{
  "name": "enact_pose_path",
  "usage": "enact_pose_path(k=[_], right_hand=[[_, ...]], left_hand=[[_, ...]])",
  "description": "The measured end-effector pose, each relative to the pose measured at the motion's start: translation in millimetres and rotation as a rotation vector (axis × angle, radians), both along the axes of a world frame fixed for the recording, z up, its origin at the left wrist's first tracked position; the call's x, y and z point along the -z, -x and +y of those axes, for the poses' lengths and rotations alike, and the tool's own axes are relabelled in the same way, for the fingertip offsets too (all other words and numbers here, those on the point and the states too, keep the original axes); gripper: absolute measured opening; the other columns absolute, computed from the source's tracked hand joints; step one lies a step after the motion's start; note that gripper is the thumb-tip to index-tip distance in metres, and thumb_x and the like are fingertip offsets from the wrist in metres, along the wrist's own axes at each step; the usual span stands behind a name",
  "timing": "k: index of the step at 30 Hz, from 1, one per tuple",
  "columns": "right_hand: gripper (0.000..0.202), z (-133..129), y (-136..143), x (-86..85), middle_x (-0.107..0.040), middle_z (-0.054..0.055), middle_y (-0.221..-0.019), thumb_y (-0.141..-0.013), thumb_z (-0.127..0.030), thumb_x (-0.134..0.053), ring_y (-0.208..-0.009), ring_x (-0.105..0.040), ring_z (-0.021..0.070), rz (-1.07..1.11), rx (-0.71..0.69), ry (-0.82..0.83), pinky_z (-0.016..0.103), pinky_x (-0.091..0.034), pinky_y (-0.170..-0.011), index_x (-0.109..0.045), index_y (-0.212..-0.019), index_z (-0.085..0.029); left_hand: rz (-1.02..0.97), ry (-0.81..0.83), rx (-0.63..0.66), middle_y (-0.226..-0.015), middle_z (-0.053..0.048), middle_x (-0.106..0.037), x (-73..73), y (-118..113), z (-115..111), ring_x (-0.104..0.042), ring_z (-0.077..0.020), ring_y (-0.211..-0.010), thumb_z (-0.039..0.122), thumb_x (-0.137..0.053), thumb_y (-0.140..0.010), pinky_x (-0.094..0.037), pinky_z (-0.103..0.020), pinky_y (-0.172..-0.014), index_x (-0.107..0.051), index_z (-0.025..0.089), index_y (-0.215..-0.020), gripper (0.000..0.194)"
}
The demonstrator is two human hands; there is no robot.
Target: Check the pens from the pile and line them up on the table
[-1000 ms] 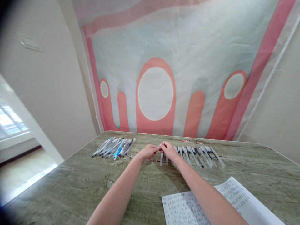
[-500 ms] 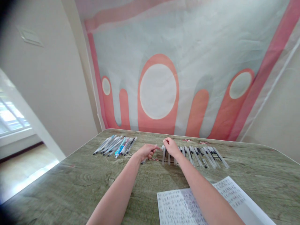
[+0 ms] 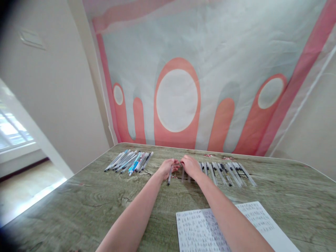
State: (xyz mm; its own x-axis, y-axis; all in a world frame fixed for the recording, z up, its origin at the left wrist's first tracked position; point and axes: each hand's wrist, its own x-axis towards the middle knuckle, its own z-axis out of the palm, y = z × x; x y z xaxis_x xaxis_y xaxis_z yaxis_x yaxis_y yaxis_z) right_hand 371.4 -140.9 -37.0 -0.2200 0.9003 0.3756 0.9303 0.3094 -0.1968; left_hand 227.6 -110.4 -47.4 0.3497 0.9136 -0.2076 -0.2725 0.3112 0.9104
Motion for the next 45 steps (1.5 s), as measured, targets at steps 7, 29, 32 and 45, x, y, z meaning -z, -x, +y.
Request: enact_pose_path(k=[7,29,32,45], right_hand=[[0.021,-2.3,2.7,-2.7,-0.057,0.006,-0.086,-0.081,-0.025,-0.044,-0.083,-0.050,0.0161,-0.024,0.009,0.060,0.024,-0.032,-0.069,-0.064,-0.082,-0.019],[0.026,-3.0,0.6,-7.1,-0.058,0.005,-0.082,-0.082,-0.030,-0.042,-0.077,-0.051,0.0144,0.197,0.005,0.009,0.023,-0.035,-0.069,-0.064,-0.079,-0.018],[0.033,-3.4,5.6,-9.2,-0.058,0.003,-0.069,-0.081,-0.036,-0.041,-0.067,-0.050,0.0136,0.361,-0.072,0.029,0.023,-0.036,-0.063,-0.063,-0.067,-0.016],[0.035,-15.1,14.0,-18.1,-0.058,-0.001,-0.052,-0.077,-0.041,-0.044,-0.042,-0.041,0.0077,0.596,-0.228,0.354,0.019,-0.028,-0.042,-0.063,-0.064,-0.014]], left_hand=[[0.041,0.009,0.038,-0.077,-0.007,-0.062,0.5,-2.3,-0.5,-0.056,-0.0095,-0.055,0.021,-0.044,-0.079,-0.040,-0.019,-0.049,-0.053,0.011,-0.079,0.014],[-0.062,0.043,-0.046,-0.080,-0.009,-0.062,-9.1,3.3,0.8,-0.056,-0.0097,-0.057,0.023,-0.044,-0.080,-0.041,-0.020,-0.051,-0.055,0.010,-0.084,0.017],[-0.255,-0.032,-0.114,-0.087,-0.008,-0.061,-19.2,8.6,2.8,-0.057,-0.0090,-0.065,0.026,-0.046,-0.080,-0.043,-0.020,-0.058,-0.055,0.013,-0.088,0.018],[-0.445,-0.149,-0.056,-0.108,-0.005,-0.056,-33.8,14.9,-6.5,-0.055,-0.0118,-0.093,0.028,-0.049,-0.080,-0.043,-0.026,-0.079,-0.050,0.023,-0.107,0.028]])
